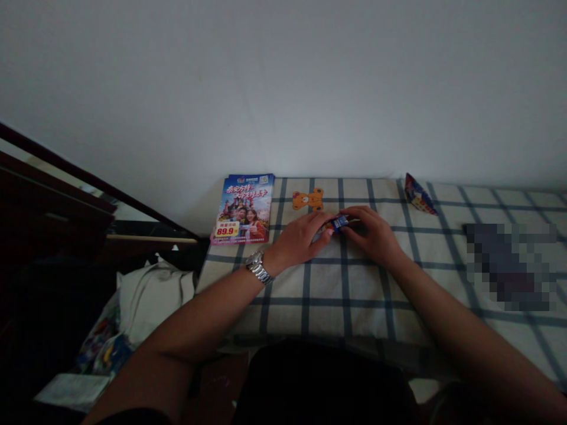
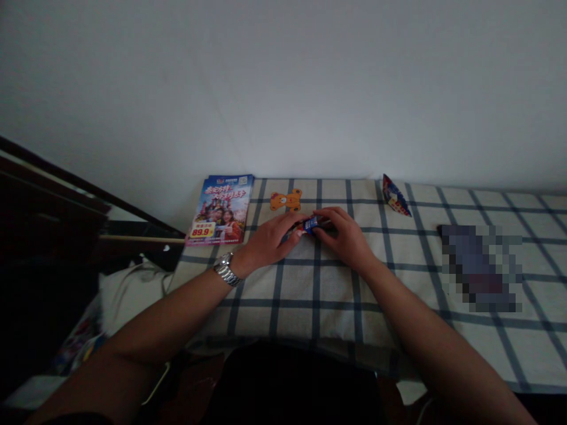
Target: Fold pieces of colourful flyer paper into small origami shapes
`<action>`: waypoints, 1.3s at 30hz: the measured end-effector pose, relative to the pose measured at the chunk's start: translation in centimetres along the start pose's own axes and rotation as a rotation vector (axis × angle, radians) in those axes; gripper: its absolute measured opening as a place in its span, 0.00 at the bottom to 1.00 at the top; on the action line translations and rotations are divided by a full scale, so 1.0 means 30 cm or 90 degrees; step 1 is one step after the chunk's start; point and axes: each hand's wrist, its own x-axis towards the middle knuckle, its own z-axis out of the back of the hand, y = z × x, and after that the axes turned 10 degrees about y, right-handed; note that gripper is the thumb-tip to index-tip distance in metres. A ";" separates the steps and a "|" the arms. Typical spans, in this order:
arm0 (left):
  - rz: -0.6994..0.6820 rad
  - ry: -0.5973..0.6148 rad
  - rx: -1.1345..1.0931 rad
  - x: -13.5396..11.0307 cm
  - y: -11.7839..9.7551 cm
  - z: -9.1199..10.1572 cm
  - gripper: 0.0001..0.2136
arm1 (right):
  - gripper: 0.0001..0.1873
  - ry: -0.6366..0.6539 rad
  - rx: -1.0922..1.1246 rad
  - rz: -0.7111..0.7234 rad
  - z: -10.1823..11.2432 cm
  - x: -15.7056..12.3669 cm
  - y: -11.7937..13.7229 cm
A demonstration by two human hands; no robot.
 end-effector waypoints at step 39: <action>0.053 -0.113 -0.046 0.016 0.028 -0.011 0.13 | 0.17 -0.016 0.087 -0.043 -0.006 -0.010 0.003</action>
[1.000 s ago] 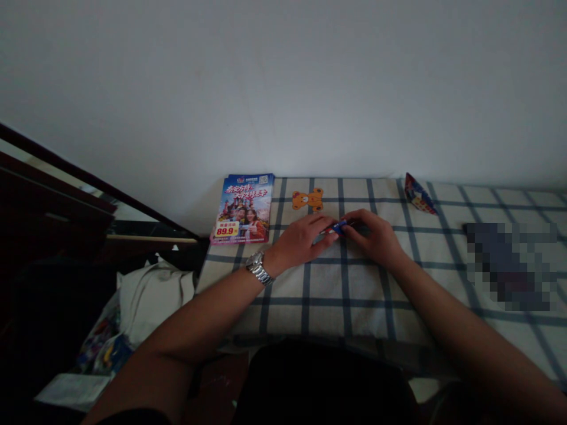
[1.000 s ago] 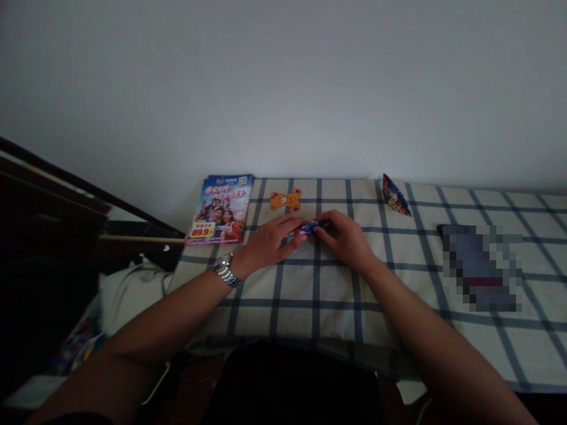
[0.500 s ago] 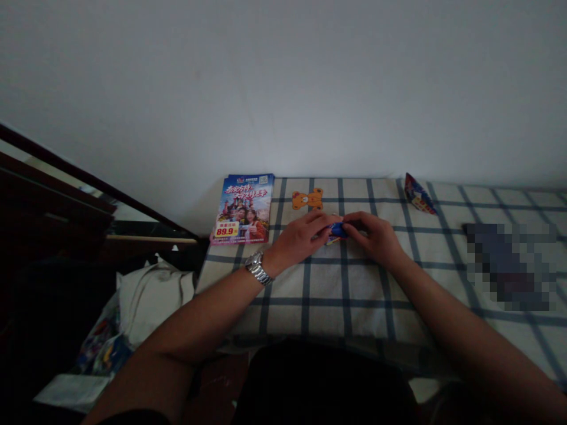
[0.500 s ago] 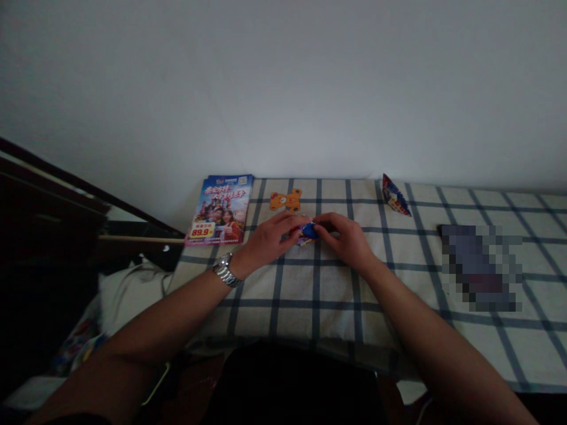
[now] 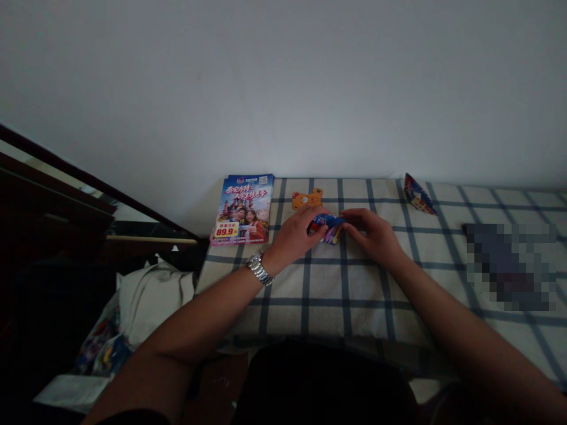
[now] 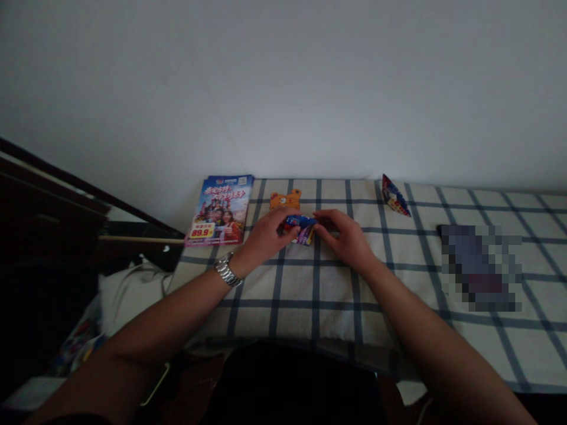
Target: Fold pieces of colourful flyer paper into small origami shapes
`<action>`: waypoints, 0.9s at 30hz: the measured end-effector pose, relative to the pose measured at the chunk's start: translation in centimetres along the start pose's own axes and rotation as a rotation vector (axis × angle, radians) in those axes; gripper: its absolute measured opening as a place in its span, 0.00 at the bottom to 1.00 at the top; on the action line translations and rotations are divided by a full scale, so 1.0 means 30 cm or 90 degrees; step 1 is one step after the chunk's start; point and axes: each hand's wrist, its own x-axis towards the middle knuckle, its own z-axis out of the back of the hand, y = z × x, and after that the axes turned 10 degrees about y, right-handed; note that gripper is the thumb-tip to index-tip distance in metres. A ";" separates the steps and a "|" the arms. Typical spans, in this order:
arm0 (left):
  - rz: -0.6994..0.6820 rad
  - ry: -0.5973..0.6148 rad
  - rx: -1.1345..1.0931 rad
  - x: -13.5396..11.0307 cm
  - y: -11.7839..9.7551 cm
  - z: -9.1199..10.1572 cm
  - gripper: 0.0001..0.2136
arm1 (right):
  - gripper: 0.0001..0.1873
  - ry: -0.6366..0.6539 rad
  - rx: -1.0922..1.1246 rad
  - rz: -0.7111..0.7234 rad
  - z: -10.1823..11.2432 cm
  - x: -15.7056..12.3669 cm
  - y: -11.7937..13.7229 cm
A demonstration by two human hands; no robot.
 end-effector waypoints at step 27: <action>0.039 0.043 0.209 -0.007 0.035 -0.022 0.10 | 0.10 0.068 -0.112 0.075 -0.005 0.017 0.017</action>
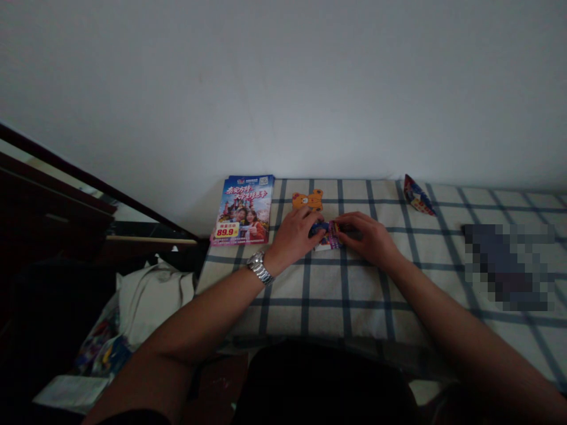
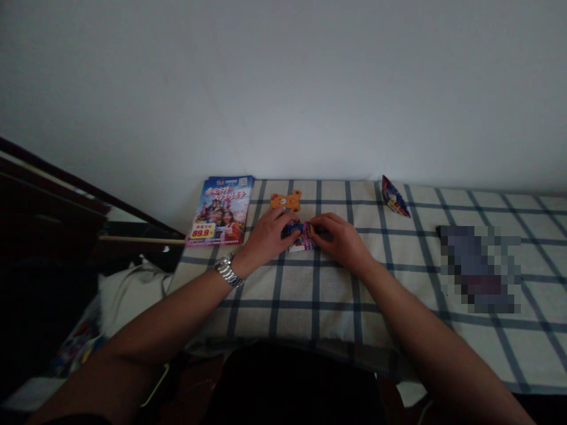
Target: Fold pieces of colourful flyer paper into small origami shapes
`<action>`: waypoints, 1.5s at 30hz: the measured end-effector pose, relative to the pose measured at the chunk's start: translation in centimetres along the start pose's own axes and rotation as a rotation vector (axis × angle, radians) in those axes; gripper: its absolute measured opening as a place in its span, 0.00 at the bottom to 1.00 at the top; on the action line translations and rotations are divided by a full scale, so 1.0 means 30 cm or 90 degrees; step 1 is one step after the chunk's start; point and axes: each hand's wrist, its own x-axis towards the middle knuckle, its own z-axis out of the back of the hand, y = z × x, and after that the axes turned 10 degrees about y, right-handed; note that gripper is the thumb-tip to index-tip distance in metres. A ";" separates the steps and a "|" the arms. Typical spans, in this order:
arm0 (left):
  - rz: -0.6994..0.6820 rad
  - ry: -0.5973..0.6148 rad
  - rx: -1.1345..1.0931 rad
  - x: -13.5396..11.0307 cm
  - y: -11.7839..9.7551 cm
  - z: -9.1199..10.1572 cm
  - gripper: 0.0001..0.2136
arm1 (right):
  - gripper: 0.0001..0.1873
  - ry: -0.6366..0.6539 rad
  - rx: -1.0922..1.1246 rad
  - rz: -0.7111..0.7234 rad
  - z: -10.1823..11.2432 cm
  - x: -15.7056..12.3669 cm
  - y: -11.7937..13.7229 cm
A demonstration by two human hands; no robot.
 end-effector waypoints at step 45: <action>-0.005 0.030 0.008 -0.008 -0.029 -0.004 0.14 | 0.15 -0.005 -0.100 0.017 -0.031 0.001 -0.006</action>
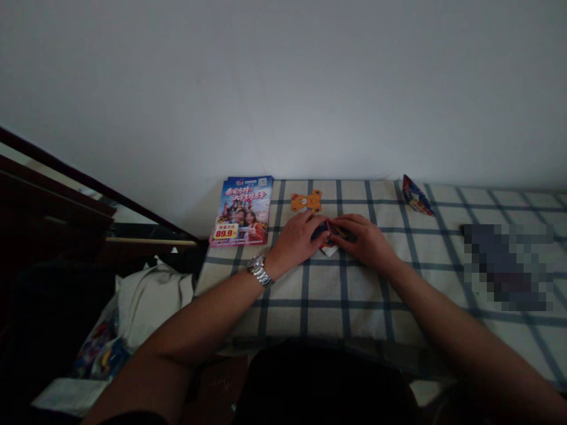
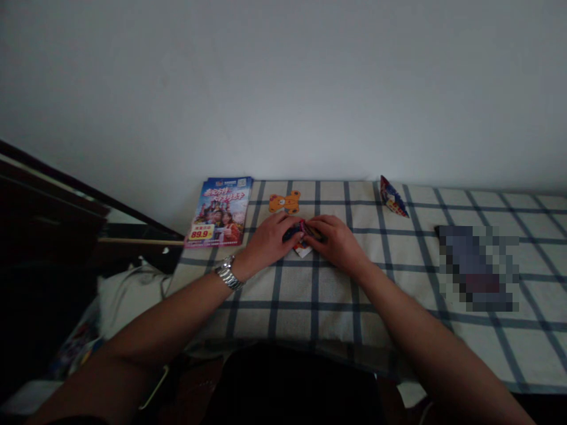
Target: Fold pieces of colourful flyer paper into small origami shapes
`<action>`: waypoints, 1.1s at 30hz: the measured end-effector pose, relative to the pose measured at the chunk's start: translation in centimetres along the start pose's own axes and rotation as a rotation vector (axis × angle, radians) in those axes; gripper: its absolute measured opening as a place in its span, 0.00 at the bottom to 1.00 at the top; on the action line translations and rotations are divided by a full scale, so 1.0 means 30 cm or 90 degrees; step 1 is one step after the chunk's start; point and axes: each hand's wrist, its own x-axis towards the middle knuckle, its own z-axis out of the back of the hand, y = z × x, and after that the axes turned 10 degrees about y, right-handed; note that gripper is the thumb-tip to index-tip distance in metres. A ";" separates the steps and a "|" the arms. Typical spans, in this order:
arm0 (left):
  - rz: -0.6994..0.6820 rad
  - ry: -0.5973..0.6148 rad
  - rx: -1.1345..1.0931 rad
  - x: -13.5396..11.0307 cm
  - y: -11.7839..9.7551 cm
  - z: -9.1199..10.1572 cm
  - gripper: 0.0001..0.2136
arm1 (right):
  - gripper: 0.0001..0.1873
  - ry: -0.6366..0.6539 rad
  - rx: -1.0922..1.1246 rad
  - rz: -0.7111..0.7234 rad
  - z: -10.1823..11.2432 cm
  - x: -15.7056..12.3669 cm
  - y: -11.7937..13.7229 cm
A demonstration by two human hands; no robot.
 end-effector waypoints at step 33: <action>0.006 -0.014 -0.069 0.009 0.005 -0.001 0.14 | 0.21 0.052 -0.119 0.053 0.011 -0.002 0.030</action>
